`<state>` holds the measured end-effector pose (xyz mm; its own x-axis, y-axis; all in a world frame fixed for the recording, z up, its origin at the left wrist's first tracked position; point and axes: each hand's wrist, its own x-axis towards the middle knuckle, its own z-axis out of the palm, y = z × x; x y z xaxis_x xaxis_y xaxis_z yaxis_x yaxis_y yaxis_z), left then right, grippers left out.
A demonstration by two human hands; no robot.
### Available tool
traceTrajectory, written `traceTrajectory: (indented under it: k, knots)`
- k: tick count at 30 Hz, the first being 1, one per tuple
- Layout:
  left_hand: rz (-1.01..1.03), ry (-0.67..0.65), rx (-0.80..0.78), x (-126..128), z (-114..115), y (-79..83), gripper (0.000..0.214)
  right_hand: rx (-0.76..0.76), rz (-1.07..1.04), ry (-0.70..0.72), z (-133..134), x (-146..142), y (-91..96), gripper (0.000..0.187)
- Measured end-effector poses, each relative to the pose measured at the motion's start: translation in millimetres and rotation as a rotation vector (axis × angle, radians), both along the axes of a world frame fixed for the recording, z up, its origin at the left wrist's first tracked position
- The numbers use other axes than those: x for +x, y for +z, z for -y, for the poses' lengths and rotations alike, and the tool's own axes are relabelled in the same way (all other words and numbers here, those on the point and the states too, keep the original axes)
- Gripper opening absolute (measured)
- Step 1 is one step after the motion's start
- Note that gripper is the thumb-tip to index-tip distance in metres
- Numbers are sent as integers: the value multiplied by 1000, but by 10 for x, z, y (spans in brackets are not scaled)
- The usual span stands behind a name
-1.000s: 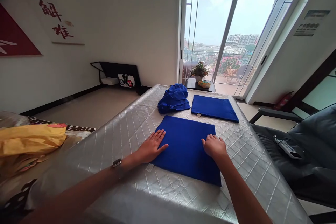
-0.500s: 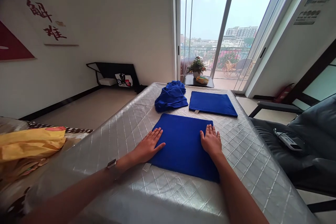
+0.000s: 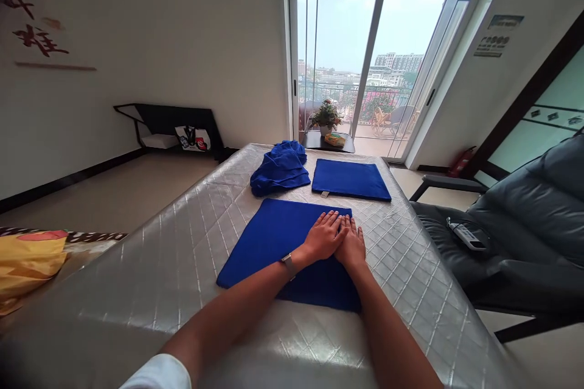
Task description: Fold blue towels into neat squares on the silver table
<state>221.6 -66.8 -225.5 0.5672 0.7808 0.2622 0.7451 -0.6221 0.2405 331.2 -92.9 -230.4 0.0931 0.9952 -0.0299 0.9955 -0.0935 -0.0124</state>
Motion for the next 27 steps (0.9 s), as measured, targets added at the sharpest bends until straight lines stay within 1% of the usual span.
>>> traceTrajectory:
  k: [1,3,6,8,11,15,18,20,23,27]
  knots:
    - [5,11,-2,25,-31,-44,69,3,-1,0,2,2,-3,63]
    - [-6,7,-9,-22,-63,-120,69,13,-18,-3,-7,-1,-11,62]
    - [-33,-3,-24,-251,-93,-180,72,28,-68,-19,-40,-16,-24,64]
    - [-49,24,-43,-460,-139,-186,75,28,-103,-41,-61,-24,-29,66]
    - [-79,103,-83,-829,-263,-174,78,19,-135,-59,-77,-27,-31,67]
    - [-132,260,-132,-1366,-448,-161,83,25,-137,-62,-80,-21,-35,66]
    - [-138,365,-133,-1647,-514,-165,84,33,-123,-63,-84,-16,-49,66]
    - [-127,390,-125,-1727,-518,-170,86,31,-107,-64,-87,-16,-58,66]
    - [-117,391,-115,-1730,-504,-175,89,20,-77,-65,-89,-17,-49,66]
    - [-90,381,-108,-1706,-504,-190,89,-31,-24,-66,-135,-21,56,66]
